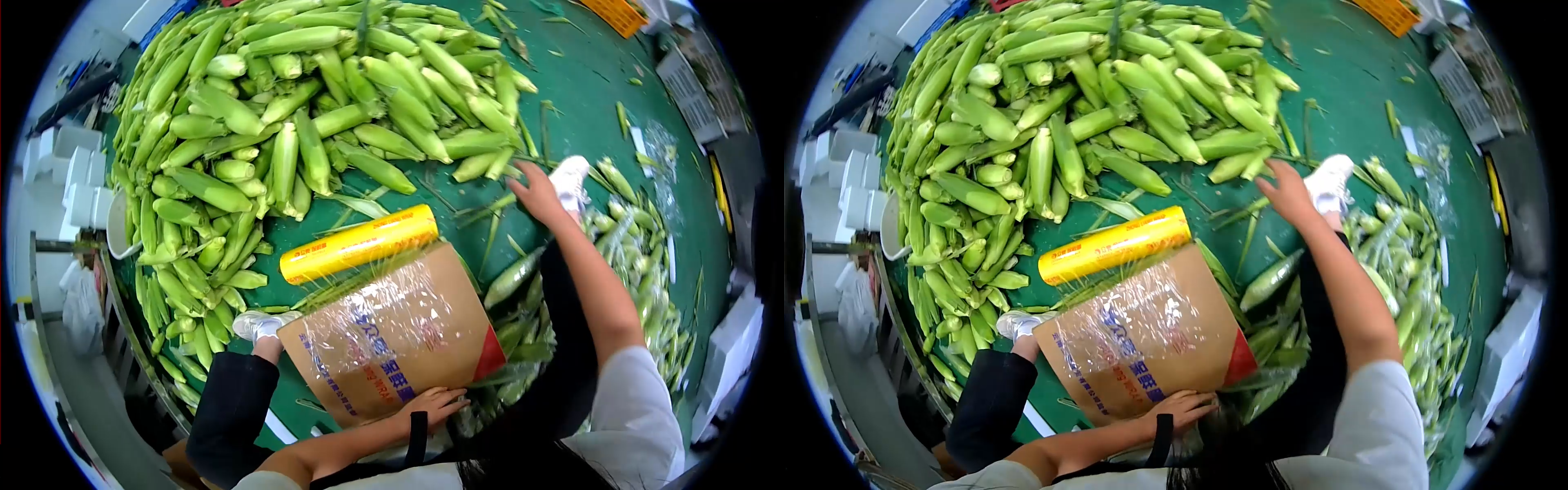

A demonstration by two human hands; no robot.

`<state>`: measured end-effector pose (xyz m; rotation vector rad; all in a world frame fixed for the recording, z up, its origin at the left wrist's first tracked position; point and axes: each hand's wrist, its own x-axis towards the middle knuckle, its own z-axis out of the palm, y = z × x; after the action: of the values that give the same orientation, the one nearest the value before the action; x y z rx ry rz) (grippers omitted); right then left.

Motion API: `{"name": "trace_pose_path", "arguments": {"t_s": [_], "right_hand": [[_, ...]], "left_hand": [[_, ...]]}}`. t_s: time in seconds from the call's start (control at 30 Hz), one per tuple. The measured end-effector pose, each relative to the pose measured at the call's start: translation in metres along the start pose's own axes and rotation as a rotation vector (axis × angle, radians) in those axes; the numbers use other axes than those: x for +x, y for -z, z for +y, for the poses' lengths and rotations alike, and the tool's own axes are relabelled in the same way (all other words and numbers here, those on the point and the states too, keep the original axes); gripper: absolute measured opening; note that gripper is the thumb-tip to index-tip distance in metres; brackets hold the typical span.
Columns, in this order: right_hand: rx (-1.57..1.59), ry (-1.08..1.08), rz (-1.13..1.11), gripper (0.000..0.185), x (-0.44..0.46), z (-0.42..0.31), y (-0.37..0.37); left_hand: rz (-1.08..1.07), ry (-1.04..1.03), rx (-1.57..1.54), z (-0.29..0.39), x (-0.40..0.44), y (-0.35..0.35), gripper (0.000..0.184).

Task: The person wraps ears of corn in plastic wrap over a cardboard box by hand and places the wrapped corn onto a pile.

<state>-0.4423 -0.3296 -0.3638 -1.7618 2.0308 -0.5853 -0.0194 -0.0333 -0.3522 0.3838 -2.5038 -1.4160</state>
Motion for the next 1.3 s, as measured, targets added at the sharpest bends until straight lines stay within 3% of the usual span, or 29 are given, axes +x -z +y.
{"name": "trace_pose_path", "arguments": {"t_s": [0.07, 0.13, 0.17, 0.2, 0.27, 0.33, 0.37, 0.43, 0.47, 0.5, 0.57, 0.6, 0.67, 0.73, 0.8, 0.83, 0.87, 0.93, 1.07, 1.17, 1.2, 1.3], "right_hand": [[-0.408, 0.193, 0.072, 0.078, 0.083, -0.004, -0.063], [-0.527, 0.025, -0.038, 0.090, 0.132, 0.005, -0.100], [-0.599, -0.152, -0.208, 0.089, 0.143, 0.000, -0.103], [-0.773, -0.057, -0.148, 0.078, 0.146, 0.021, -0.117], [-0.873, -0.034, -0.299, 0.069, 0.140, -0.002, -0.085], [-0.613, -0.154, -0.271, 0.065, 0.102, -0.002, -0.068], [-0.486, -0.213, -0.244, 0.063, 0.080, -0.004, -0.053], [0.027, -0.526, -0.400, 0.063, 0.029, -0.032, -0.018], [0.026, -0.498, -0.381, 0.065, -0.001, -0.047, -0.007], [-0.146, -0.060, -0.285, 0.063, -0.030, -0.036, -0.007], [-0.154, 0.231, -0.333, 0.058, -0.080, -0.136, 0.032], [-0.129, 0.362, -0.363, 0.060, -0.097, -0.176, 0.047], [-0.081, 0.630, -0.490, 0.059, -0.120, -0.238, 0.071], [-0.140, 0.923, -0.243, 0.070, -0.139, -0.279, 0.090], [0.413, 0.415, 0.091, 0.079, -0.159, -0.289, 0.082], [0.690, 0.213, 0.057, 0.080, -0.163, -0.271, 0.070], [0.931, 0.024, -0.172, 0.066, -0.172, -0.265, 0.062], [1.257, -0.141, -0.413, 0.055, -0.198, -0.282, 0.037], [1.248, -0.310, -0.202, 0.039, -0.242, -0.336, -0.004], [1.303, -0.186, -0.041, 0.028, -0.260, -0.345, -0.034], [1.300, -0.264, -0.062, 0.025, -0.263, -0.342, -0.036], [1.407, -0.476, -0.056, 0.015, -0.264, -0.335, -0.029]], "left_hand": [[0.086, 0.139, -0.084, 0.002, 0.017, 0.025, 0.054], [0.122, 0.251, -0.172, -0.004, 0.016, 0.042, 0.055], [0.157, 0.282, -0.151, -0.011, 0.010, 0.045, 0.053], [0.186, 0.311, -0.143, -0.016, 0.001, 0.044, 0.052], [0.230, 0.336, -0.140, -0.025, -0.011, 0.041, 0.049], [0.459, 0.235, -0.114, -0.031, 0.000, 0.069, 0.047], [0.366, 0.353, -0.104, -0.022, 0.011, 0.094, 0.046], [0.475, 0.348, -0.088, -0.014, 0.023, 0.122, 0.041], [0.567, 0.295, -0.081, -0.015, 0.030, 0.130, 0.038], [0.591, 0.251, -0.039, -0.018, 0.035, 0.139, 0.037], [0.694, 0.148, 0.150, -0.008, 0.055, 0.171, 0.041], [0.655, 0.213, 0.342, 0.014, 0.069, 0.201, 0.047], [0.583, 0.346, 0.433, 0.021, 0.073, 0.205, 0.073], [0.357, 0.554, -0.228, 0.047, 0.055, 0.223, 0.078], [0.581, 0.491, -0.650, 0.044, 0.026, 0.189, 0.077], [0.690, 0.439, -0.858, 0.045, 0.014, 0.177, 0.076], [0.730, 0.415, -0.918, 0.057, 0.008, 0.172, 0.075], [0.790, 0.381, -1.062, 0.077, -0.003, 0.159, 0.073], [0.966, 0.449, -0.867, 0.090, -0.004, 0.132, 0.070], [1.117, 0.376, -0.899, 0.091, -0.001, 0.119, 0.067], [1.162, 0.350, -0.916, 0.089, -0.001, 0.111, 0.065], [1.218, 0.259, -1.270, 0.085, -0.003, 0.107, 0.060]]}}
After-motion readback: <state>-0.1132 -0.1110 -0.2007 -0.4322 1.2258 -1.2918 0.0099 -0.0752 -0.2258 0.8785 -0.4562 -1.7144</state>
